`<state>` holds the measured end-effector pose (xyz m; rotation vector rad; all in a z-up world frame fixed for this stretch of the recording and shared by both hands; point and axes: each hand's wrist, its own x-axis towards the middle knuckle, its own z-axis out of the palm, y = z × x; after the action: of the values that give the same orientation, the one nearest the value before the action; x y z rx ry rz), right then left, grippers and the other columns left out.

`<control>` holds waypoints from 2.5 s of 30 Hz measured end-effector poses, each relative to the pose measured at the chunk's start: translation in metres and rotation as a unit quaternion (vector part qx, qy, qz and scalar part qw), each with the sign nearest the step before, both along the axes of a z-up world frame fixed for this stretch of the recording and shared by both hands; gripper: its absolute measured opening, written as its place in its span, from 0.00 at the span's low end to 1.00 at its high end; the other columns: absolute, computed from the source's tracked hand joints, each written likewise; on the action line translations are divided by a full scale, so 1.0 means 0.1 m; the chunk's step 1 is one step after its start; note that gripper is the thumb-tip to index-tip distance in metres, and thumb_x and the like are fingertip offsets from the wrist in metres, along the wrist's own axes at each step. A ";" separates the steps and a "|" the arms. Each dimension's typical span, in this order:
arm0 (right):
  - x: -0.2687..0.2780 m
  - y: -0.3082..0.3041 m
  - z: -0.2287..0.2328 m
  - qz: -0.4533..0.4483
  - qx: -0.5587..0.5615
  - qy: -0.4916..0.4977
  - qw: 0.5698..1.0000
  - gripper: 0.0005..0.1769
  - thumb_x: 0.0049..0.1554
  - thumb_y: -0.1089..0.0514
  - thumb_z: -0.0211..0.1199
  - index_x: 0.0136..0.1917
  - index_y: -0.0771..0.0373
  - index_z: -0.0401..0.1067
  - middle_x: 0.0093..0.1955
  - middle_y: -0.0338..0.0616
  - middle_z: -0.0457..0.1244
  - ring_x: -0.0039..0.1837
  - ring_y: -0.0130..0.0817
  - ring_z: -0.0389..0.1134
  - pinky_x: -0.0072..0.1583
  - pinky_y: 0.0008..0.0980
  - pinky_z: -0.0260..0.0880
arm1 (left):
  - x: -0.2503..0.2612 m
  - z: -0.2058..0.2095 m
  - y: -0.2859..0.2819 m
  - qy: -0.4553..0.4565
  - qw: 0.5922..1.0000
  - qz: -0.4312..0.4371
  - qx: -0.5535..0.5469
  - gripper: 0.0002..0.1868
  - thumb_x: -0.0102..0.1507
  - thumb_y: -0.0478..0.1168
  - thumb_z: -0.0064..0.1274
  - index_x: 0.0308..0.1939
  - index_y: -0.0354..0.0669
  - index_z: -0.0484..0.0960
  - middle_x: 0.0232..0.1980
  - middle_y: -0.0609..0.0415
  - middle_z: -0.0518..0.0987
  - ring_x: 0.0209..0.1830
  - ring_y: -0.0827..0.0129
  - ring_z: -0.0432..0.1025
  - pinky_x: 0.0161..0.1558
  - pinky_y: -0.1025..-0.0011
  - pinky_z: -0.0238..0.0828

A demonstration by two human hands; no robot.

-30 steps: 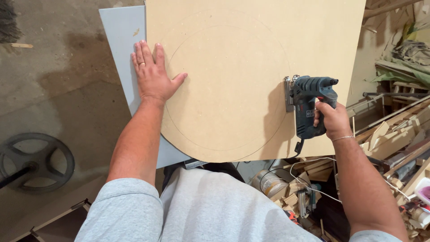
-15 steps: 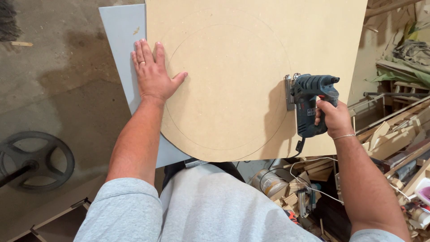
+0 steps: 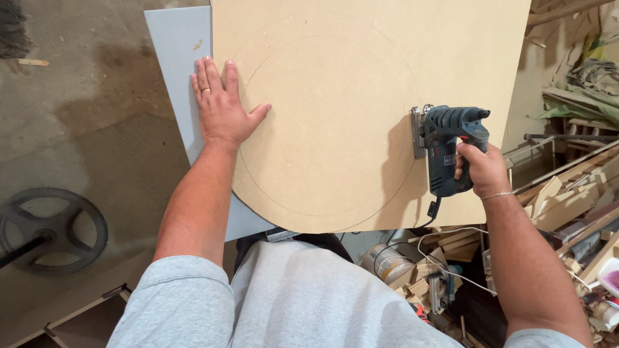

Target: Cutting a circular shape from a wooden board using a jigsaw

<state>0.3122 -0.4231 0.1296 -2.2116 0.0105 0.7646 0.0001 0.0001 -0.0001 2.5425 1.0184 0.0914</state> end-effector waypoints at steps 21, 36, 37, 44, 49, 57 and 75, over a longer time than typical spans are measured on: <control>0.09 0.00 -0.03 0.028 -0.009 -0.007 1.000 0.13 0.61 0.57 0.58 0.35 0.60 0.64 0.30 0.40 0.58 0.27 0.30 0.57 0.31 0.29 0.60 | 0.00 -0.04 -0.01 -0.016 1.000 0.001 0.011 0.59 0.60 0.73 0.54 0.80 0.33 0.58 0.79 0.20 0.47 0.81 0.34 0.37 0.78 0.42 0.28; 0.16 -0.02 -0.08 0.023 0.006 0.000 1.000 0.11 0.61 0.58 0.59 0.38 0.63 0.65 0.30 0.43 0.58 0.27 0.32 0.56 0.30 0.31 0.60 | 0.00 -0.02 0.00 -0.005 1.000 0.002 0.006 0.59 0.60 0.74 0.52 0.80 0.34 0.57 0.79 0.20 0.47 0.81 0.34 0.36 0.78 0.42 0.27; 0.17 -0.02 -0.08 0.023 0.006 0.001 1.000 0.11 0.61 0.58 0.59 0.38 0.63 0.65 0.30 0.43 0.58 0.27 0.32 0.56 0.30 0.31 0.60 | 0.00 -0.02 -0.01 -0.005 1.000 0.001 0.006 0.59 0.60 0.74 0.52 0.80 0.34 0.57 0.79 0.20 0.47 0.81 0.34 0.36 0.78 0.42 0.27; 0.16 0.02 -0.05 0.034 0.009 0.002 0.999 0.12 0.61 0.58 0.58 0.36 0.63 0.65 0.30 0.42 0.57 0.27 0.32 0.56 0.30 0.31 0.60 | 0.00 -0.02 0.00 -0.004 1.000 0.003 0.005 0.59 0.60 0.74 0.52 0.80 0.34 0.56 0.80 0.21 0.46 0.81 0.35 0.35 0.78 0.43 0.27; 0.16 0.03 -0.04 0.045 -0.005 -0.001 0.999 0.15 0.61 0.57 0.57 0.33 0.61 0.63 0.29 0.41 0.58 0.27 0.32 0.57 0.31 0.30 0.59 | 0.00 -0.03 -0.01 -0.010 1.000 0.004 0.005 0.58 0.60 0.73 0.53 0.80 0.34 0.57 0.79 0.20 0.47 0.81 0.34 0.35 0.78 0.42 0.26; 0.17 0.04 -0.05 0.030 0.007 0.002 1.000 0.12 0.61 0.58 0.58 0.36 0.63 0.65 0.30 0.42 0.57 0.27 0.32 0.56 0.30 0.30 0.59 | 0.00 0.01 0.00 0.012 1.000 0.002 -0.006 0.59 0.61 0.74 0.49 0.81 0.35 0.54 0.80 0.22 0.45 0.82 0.35 0.34 0.78 0.43 0.25; 0.14 0.12 0.01 0.034 0.018 0.008 0.999 0.10 0.60 0.57 0.58 0.48 0.68 0.70 0.29 0.44 0.57 0.27 0.34 0.55 0.31 0.31 0.60 | 0.01 -0.20 -0.02 -0.034 0.999 0.013 0.021 0.58 0.58 0.73 0.54 0.79 0.37 0.58 0.80 0.23 0.47 0.82 0.36 0.35 0.78 0.43 0.25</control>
<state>0.3264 -0.4109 0.1311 -2.1814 -0.0688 0.8145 0.0011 -0.0015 -0.0203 2.5448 1.0335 0.2073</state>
